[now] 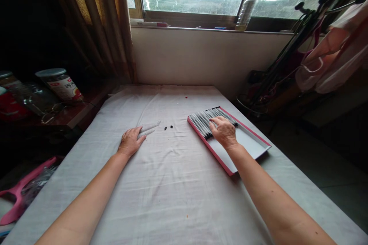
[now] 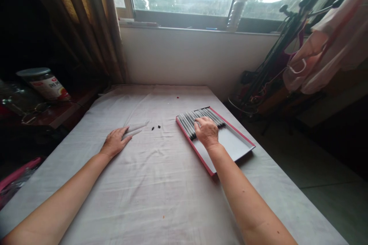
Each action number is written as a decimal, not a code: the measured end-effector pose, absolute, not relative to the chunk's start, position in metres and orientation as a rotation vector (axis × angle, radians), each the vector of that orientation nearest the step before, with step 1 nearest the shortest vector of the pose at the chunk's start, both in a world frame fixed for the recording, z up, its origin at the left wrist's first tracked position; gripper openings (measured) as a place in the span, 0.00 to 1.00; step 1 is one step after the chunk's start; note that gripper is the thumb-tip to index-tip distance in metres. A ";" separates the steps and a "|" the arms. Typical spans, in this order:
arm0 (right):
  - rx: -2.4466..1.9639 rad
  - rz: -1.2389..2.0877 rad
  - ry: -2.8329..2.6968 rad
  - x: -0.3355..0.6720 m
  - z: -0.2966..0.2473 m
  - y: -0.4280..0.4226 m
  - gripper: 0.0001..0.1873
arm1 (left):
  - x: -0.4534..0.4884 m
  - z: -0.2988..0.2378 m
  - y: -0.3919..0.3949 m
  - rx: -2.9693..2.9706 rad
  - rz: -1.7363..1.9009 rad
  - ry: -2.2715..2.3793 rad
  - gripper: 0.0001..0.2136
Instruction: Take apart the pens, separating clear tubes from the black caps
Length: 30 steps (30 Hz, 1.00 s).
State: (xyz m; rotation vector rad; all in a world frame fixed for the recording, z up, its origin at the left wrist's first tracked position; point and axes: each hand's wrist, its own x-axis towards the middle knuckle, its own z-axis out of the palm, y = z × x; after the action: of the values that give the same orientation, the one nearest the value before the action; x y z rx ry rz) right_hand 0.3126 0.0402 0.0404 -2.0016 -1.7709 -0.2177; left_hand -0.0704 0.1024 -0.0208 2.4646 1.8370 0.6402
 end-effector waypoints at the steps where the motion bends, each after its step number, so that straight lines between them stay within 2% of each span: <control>1: -1.930 -0.196 -1.817 0.300 0.040 0.039 0.15 | -0.068 -0.020 0.102 2.479 0.651 1.799 0.19; 6: -1.621 0.136 -2.045 0.231 0.019 0.049 0.14 | -0.048 -0.019 0.069 2.523 0.729 1.628 0.15; 10: -1.663 0.313 -2.024 0.189 0.000 0.079 0.22 | -0.041 -0.019 0.035 2.456 0.927 1.445 0.14; 12: -1.702 0.335 -2.022 0.175 -0.005 0.095 0.24 | -0.044 -0.019 0.028 2.335 1.024 1.426 0.13; 19: -1.480 0.415 -2.173 0.150 -0.007 0.094 0.16 | -0.056 -0.021 0.038 1.743 1.259 1.581 0.16; 25: -1.523 0.337 -2.206 0.150 0.010 0.105 0.15 | -0.053 -0.024 0.041 1.673 1.248 1.564 0.16; 30: -1.569 0.335 -2.275 0.144 0.010 0.138 0.20 | -0.052 -0.025 0.042 1.662 1.250 1.547 0.16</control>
State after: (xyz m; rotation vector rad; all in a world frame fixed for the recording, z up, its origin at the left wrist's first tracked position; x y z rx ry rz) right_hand 0.1435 0.1381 0.0095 -1.5694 -2.2748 0.3352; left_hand -0.0521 0.0415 -0.0249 1.6618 1.5472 1.2500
